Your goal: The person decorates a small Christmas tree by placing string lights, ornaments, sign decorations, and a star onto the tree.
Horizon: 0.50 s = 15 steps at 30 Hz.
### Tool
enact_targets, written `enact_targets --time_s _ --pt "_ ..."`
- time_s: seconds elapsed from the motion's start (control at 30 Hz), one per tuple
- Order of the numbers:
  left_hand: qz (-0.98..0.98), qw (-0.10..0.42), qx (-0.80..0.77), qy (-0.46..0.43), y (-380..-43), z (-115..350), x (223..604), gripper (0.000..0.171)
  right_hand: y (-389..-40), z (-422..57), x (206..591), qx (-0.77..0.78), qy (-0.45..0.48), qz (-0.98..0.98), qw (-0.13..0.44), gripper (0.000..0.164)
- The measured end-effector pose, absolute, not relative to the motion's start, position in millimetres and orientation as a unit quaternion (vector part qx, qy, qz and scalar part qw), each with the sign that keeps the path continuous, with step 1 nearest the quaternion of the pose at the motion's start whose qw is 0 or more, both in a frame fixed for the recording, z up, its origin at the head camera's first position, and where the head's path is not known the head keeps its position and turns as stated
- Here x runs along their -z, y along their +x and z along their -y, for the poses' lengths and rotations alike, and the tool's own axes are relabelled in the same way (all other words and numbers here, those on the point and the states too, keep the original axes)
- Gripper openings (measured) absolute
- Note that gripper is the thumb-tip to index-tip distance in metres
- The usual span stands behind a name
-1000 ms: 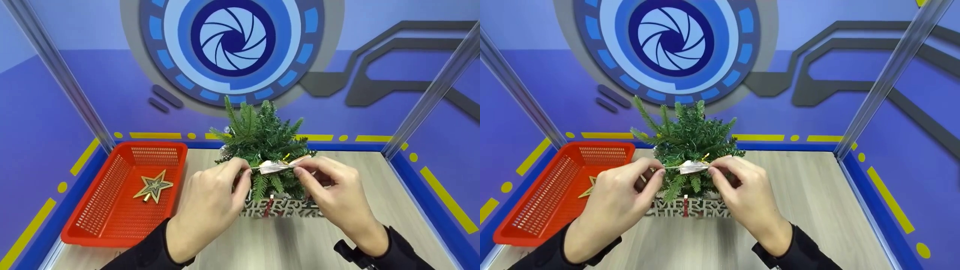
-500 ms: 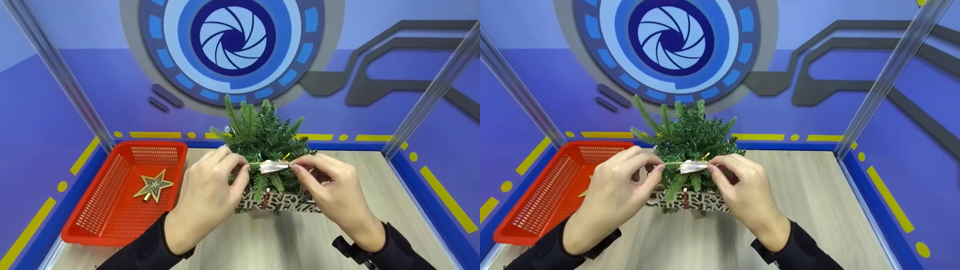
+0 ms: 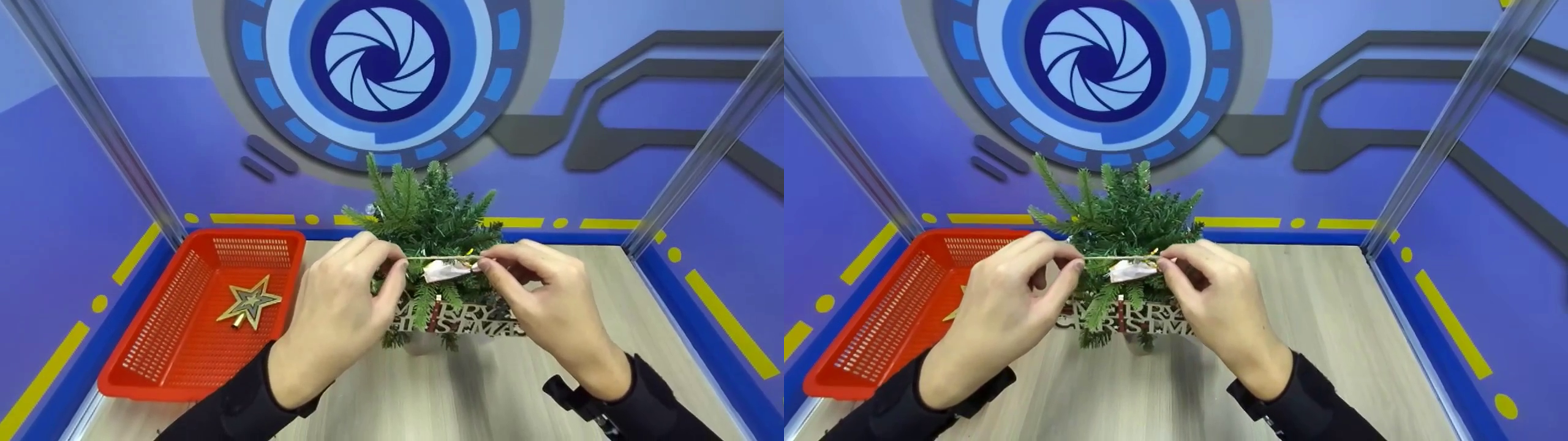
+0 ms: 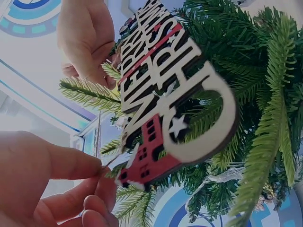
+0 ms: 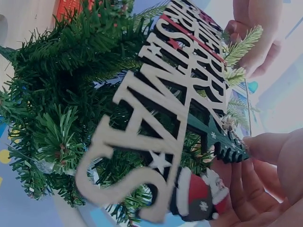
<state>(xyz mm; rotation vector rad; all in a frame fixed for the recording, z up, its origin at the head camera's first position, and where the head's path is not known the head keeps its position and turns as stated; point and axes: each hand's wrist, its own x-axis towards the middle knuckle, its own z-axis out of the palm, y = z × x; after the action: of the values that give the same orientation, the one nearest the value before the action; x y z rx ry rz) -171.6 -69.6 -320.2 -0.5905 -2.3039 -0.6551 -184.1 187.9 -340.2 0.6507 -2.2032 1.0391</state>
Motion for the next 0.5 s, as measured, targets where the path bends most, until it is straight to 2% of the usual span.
enact_targets --time_s 0.5 --pt "0.891 0.317 0.243 -0.217 -180.7 67.9 321.5 0.011 -197.3 -185.6 337.4 -0.386 0.224 0.84 0.308 0.012"
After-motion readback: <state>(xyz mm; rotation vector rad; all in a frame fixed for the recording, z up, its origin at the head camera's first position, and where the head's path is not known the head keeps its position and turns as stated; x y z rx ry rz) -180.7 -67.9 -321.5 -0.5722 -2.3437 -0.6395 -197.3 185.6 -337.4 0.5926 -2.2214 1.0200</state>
